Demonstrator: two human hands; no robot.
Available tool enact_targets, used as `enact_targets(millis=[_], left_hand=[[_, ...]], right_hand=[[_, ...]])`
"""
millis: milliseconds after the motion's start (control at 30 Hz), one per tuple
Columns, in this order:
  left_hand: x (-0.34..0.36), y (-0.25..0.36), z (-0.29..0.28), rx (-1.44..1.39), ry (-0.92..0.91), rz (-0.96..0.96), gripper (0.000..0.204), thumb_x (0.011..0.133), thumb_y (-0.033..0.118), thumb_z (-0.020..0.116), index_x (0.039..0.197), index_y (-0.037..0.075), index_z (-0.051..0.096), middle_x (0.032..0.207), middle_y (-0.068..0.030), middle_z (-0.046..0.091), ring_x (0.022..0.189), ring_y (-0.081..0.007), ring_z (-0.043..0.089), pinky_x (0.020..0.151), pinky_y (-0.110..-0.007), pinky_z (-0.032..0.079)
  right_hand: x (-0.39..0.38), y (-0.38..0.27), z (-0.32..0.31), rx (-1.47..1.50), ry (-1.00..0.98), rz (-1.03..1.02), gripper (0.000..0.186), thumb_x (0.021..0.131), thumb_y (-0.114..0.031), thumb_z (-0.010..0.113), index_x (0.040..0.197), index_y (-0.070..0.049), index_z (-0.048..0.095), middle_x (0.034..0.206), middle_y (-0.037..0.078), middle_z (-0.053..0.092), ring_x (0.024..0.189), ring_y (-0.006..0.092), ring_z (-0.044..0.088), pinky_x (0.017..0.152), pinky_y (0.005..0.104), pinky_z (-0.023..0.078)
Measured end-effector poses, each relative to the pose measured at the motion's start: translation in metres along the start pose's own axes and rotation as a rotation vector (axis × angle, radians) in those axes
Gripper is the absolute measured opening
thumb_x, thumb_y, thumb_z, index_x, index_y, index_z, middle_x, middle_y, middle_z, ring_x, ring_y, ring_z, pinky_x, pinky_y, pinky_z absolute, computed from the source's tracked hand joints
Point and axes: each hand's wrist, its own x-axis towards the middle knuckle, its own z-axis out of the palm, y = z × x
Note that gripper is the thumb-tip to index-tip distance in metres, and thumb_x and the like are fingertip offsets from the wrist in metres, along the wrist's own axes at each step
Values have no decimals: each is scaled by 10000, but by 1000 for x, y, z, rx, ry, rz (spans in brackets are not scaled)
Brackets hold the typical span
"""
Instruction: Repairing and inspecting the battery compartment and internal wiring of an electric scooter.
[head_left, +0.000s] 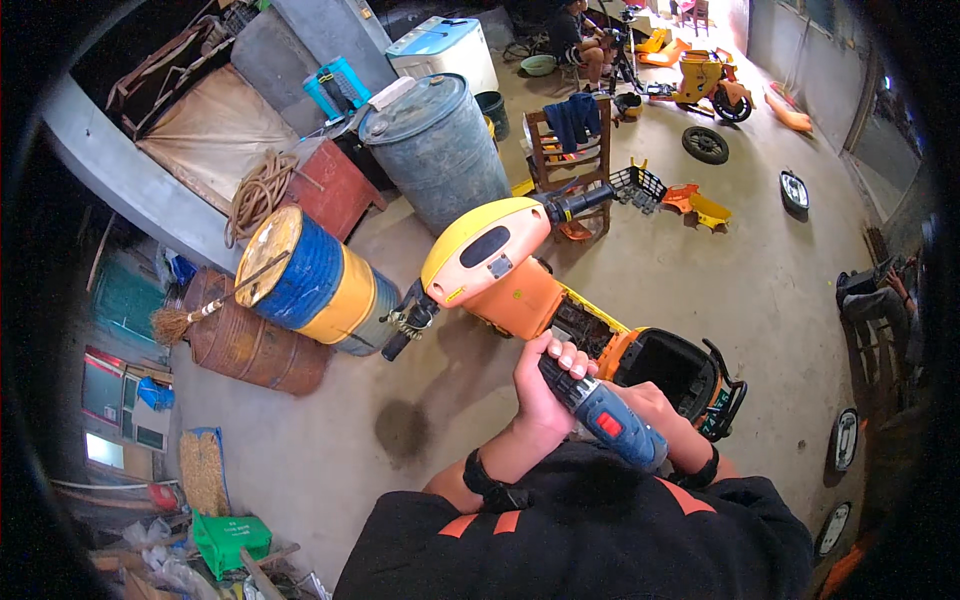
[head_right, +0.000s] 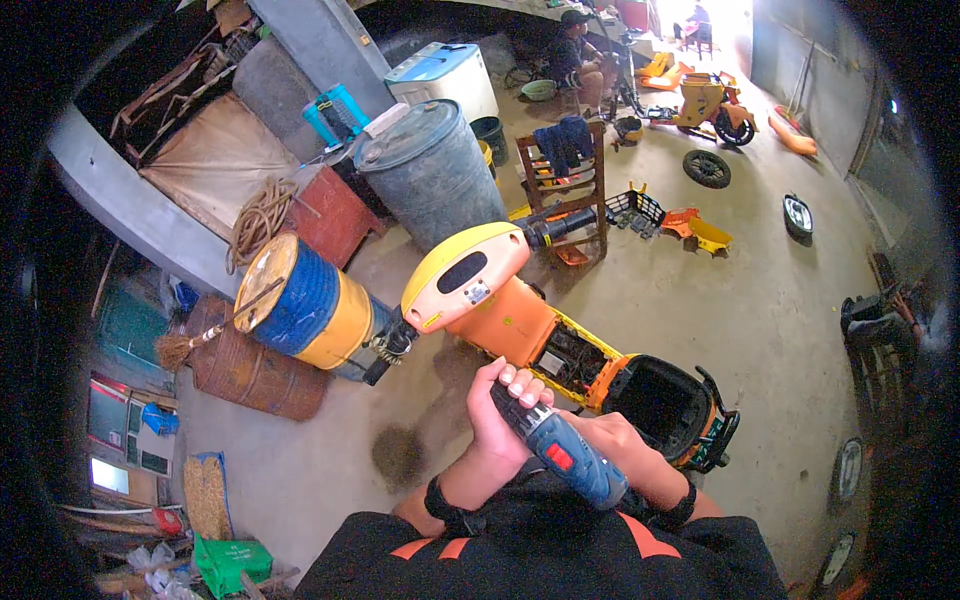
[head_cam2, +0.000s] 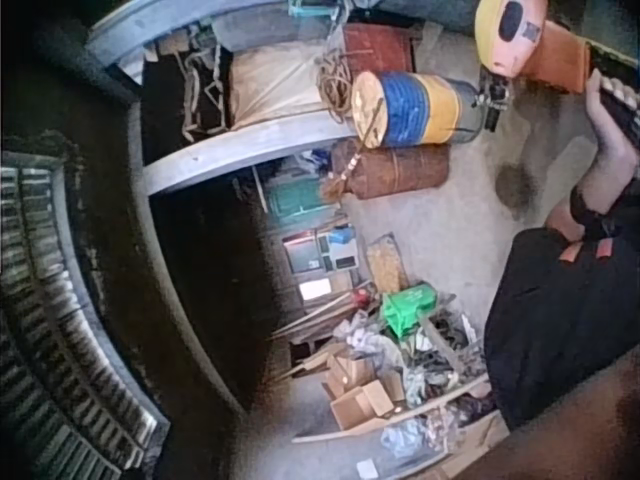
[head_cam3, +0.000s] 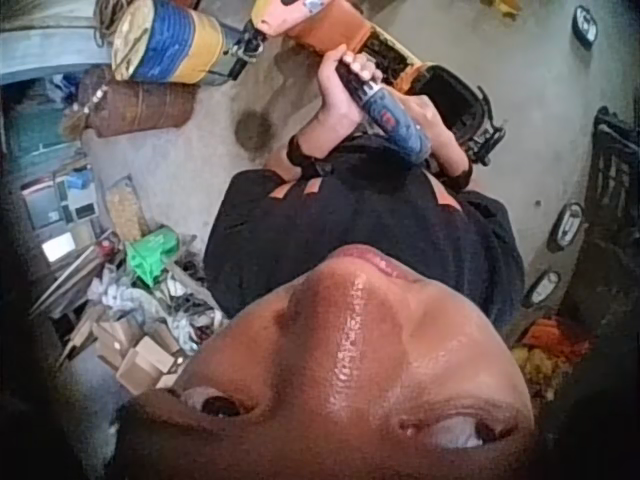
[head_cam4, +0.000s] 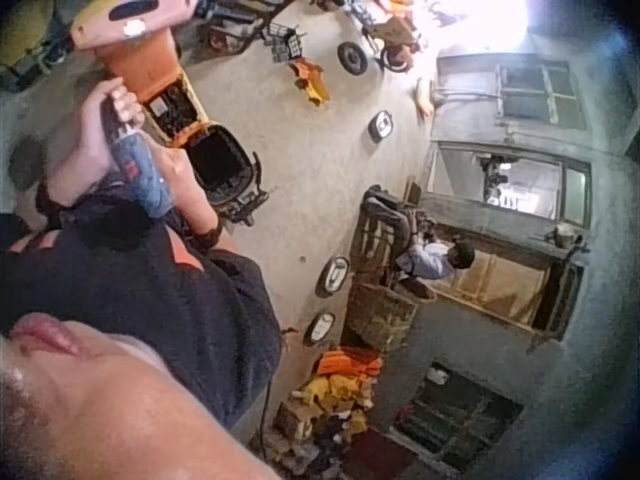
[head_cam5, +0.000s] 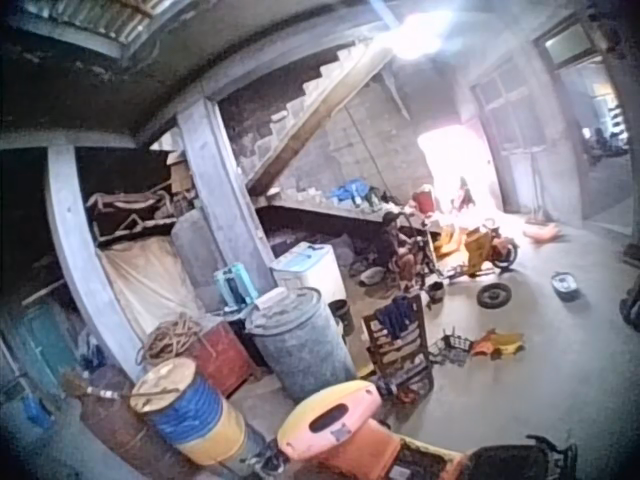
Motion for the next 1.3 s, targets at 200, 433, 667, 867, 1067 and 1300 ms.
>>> enact_targets(millis=[200, 433, 667, 867, 1067, 1300], left_hand=[[0, 3, -5, 27, 54, 1, 288, 941, 274, 478, 671, 174, 474, 569, 35, 471, 537, -122, 486, 677, -326, 473], [3, 3, -7, 44, 123, 2, 278, 937, 272, 496, 678, 173, 472, 579, 36, 478, 528, -119, 482, 667, -327, 471], [8, 3, -11, 50, 155, 4, 257, 932, 265, 511, 694, 173, 477, 582, 38, 481, 526, -112, 479, 662, -322, 466], [12, 8, -13, 53, 155, -6, 258, 931, 265, 518, 694, 173, 474, 579, 39, 482, 530, -110, 474, 653, -316, 460], [19, 10, -16, 99, 138, -20, 266, 937, 272, 533, 700, 167, 472, 580, 29, 482, 529, -118, 481, 654, -324, 467], [25, 12, -22, 126, 144, -69, 261, 932, 273, 548, 705, 165, 475, 583, 27, 480, 535, -130, 499, 639, -340, 492]], right_hand=[[9, -7, -3, -70, 23, -99, 581, 764, -133, 657, 1305, 13, 505, 736, 131, 623, 609, 303, 632, 572, 372, 504], [8, -1, -1, -71, 36, -114, 618, 728, -152, 668, 1303, 6, 507, 719, 127, 612, 611, 302, 632, 579, 376, 502], [10, 3, -4, -46, 14, -125, 667, 707, -169, 669, 1322, 20, 491, 699, 130, 613, 608, 304, 637, 571, 370, 505], [12, 9, -1, -37, 17, -138, 710, 684, -214, 685, 1323, 21, 486, 720, 139, 628, 627, 310, 648, 586, 376, 515], [14, 1, -7, -133, -22, -107, 778, 629, -225, 701, 1335, 10, 474, 735, 135, 636, 642, 311, 651, 583, 375, 515], [16, -4, -10, -266, -26, -122, 779, 617, -209, 694, 1328, 21, 472, 760, 124, 648, 650, 298, 654, 594, 369, 521]])
